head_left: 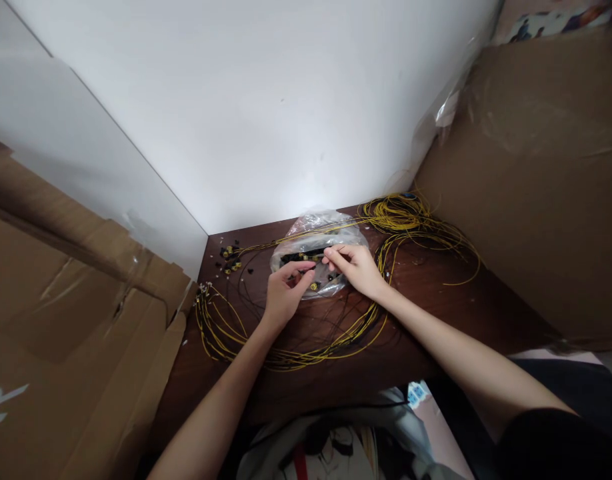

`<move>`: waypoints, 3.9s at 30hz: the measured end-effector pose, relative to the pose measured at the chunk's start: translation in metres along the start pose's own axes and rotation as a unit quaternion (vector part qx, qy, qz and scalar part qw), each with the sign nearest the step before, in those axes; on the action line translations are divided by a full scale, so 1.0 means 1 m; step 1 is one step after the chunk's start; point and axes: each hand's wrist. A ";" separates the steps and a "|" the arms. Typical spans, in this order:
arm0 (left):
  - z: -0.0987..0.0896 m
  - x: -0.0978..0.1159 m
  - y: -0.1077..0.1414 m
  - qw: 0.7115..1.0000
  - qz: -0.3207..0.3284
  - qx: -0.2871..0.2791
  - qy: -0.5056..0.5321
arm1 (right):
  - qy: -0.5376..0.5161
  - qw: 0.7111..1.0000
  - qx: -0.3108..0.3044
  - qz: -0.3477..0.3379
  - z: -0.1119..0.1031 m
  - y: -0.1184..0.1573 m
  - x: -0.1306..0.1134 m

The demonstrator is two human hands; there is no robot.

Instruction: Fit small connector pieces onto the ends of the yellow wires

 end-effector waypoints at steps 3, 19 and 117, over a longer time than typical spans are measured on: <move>0.001 -0.002 0.000 1.000 -0.013 0.005 -0.001 | -0.029 0.999 -0.004 0.020 0.002 -0.001 0.003; 0.003 0.003 0.003 0.997 -0.038 0.013 0.063 | -0.106 0.991 -0.071 0.036 0.006 0.002 0.005; -0.009 0.003 -0.007 0.977 -0.125 -0.101 0.142 | 0.174 0.969 -0.052 -0.170 0.001 0.000 0.008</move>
Point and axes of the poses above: each hand's wrist, its own y-axis away from the middle knuckle, its own z-axis out of the palm, x = y × z, and after that the axes turned 7 degrees about x, right-handed
